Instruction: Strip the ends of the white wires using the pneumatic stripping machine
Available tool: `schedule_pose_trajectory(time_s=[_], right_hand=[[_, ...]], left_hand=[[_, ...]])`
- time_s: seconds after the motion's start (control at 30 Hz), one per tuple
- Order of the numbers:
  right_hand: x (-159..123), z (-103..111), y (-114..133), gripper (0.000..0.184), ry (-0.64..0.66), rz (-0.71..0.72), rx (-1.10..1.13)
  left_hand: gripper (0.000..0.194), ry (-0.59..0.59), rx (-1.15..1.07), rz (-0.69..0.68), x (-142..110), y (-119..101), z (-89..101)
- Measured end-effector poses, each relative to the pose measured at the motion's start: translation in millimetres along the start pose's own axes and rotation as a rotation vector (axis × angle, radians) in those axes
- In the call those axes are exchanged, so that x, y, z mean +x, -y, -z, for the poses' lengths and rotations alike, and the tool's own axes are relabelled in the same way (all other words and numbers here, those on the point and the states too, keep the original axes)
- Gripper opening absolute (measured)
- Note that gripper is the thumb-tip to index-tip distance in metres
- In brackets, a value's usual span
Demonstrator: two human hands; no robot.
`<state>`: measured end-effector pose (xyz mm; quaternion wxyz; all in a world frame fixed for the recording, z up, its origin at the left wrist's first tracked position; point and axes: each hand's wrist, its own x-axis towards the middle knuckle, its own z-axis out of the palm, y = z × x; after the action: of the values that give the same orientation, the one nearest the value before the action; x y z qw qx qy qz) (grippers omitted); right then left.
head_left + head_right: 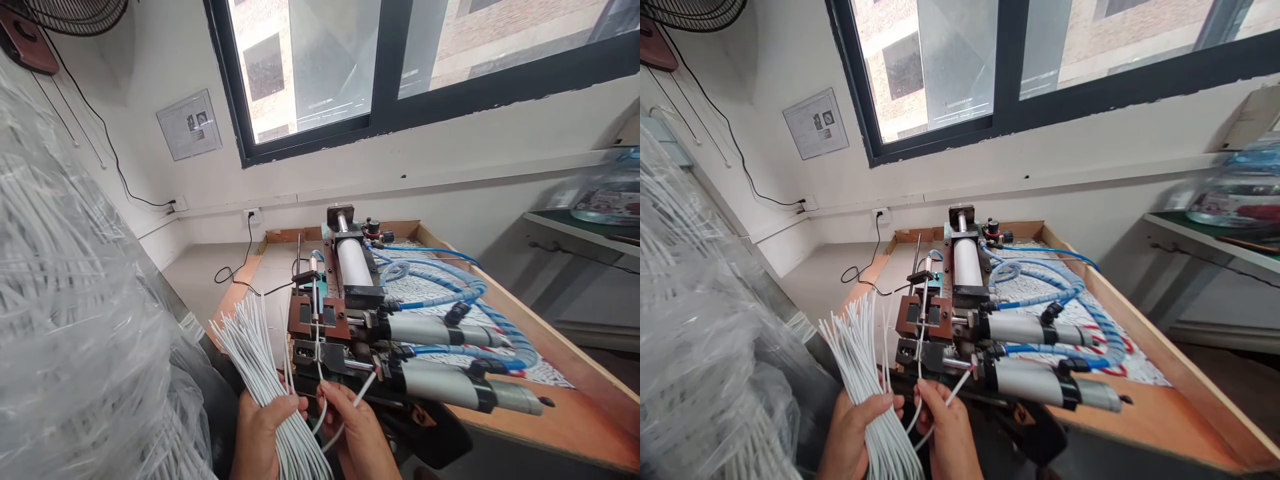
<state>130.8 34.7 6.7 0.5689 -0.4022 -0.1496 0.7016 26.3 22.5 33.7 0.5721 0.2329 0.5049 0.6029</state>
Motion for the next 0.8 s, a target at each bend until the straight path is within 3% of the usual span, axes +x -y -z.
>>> schedule_pose_trajectory(time_s=[0.23, 0.43, 0.6, 0.8], right_hand=[[-7, -14, 5, 0.024, 0.195, 0.025, -0.159], [-8, 1, -5, 0.027, 0.067, 0.220, -0.277], [-9, 13, -12, 0.032, 0.052, 0.162, -0.236], [-3, 10, -9, 0.030, -0.007, 0.114, -0.151]], left_hand=[[0.018, 0.092, 0.057, -0.057, 6, 6, 6.7], [0.019, 0.027, 0.062, -0.040, 6, 10, 10.0], [0.019, -0.043, 0.041, -0.003, 3, 8, 10.5], [0.022, -0.087, 0.058, 0.001, 4, 7, 9.6]])
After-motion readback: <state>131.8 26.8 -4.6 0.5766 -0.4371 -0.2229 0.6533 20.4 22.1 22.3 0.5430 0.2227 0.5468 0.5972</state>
